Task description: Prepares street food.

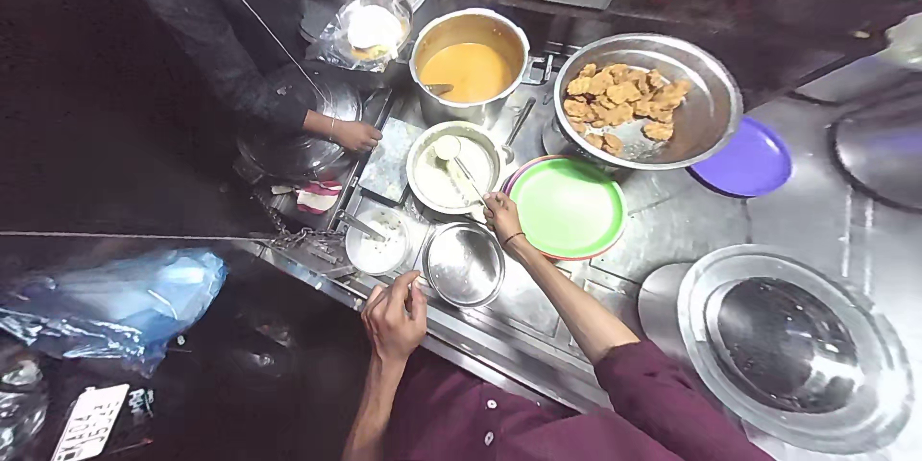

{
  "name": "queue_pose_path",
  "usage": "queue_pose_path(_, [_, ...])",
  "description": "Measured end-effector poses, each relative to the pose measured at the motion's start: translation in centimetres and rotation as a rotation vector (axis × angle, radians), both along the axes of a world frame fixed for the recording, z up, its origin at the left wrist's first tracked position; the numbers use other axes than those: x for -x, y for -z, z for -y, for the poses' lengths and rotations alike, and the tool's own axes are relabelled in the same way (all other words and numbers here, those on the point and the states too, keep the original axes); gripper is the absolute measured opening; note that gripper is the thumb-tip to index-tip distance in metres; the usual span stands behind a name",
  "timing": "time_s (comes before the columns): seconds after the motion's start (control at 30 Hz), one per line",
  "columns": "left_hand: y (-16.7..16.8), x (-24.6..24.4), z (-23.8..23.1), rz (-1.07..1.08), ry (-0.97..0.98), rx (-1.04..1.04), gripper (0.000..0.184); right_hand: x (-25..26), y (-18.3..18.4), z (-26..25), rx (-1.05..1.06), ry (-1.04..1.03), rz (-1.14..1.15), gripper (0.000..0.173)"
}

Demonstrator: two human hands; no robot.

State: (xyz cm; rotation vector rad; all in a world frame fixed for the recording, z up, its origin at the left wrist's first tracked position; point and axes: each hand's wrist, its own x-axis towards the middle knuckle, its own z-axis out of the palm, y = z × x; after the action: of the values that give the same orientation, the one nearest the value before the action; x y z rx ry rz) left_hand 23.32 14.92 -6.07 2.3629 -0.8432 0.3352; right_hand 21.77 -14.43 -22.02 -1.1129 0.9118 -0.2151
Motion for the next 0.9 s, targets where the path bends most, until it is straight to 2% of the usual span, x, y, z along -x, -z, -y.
queue_pose_path(0.27, [0.0, 0.1, -0.1, 0.0, 0.003, -0.01, 0.029, 3.8, 2.0, -0.5, 0.012, 0.024, -0.008, 0.015])
queue_pose_path(0.5, [0.0, 0.1, 0.0, 0.001, 0.001, -0.018, 0.029, 3.6, 1.8, 0.1, 0.035, 0.011, 0.035, 0.017])
queue_pose_path(0.57, [0.0, 0.1, 0.0, 0.002, -0.001, -0.01, 0.029, 3.5, 1.4, 0.5, 0.297, -0.087, -0.094, 0.024])
queue_pose_path(0.67, [0.0, 0.1, -0.1, -0.005, -0.007, -0.007, 0.029, 3.4, -1.0, 0.8, 0.976, -0.445, -0.45, 0.036])
queue_pose_path(0.7, [0.0, 0.1, -0.1, -0.009, -0.008, -0.005, 0.029, 3.2, -1.4, 0.6, 1.114, -0.483, -0.512, 0.036])
queue_pose_path(0.73, [0.0, 0.1, -0.1, -0.015, -0.006, -0.001, 0.028, 2.9, -1.7, 0.5, 1.162, -0.477, -0.528, 0.035])
queue_pose_path(0.8, [0.0, 0.0, 0.0, -0.018, -0.005, 0.003, 0.028, 2.0, -2.3, 0.7, 1.028, -0.398, -0.457, 0.033])
queue_pose_path(0.9, [0.0, 0.1, -0.1, -0.022, -0.004, 0.006, 0.028, -0.4, -2.1, 1.0, 0.397, -0.197, -0.245, 0.029])
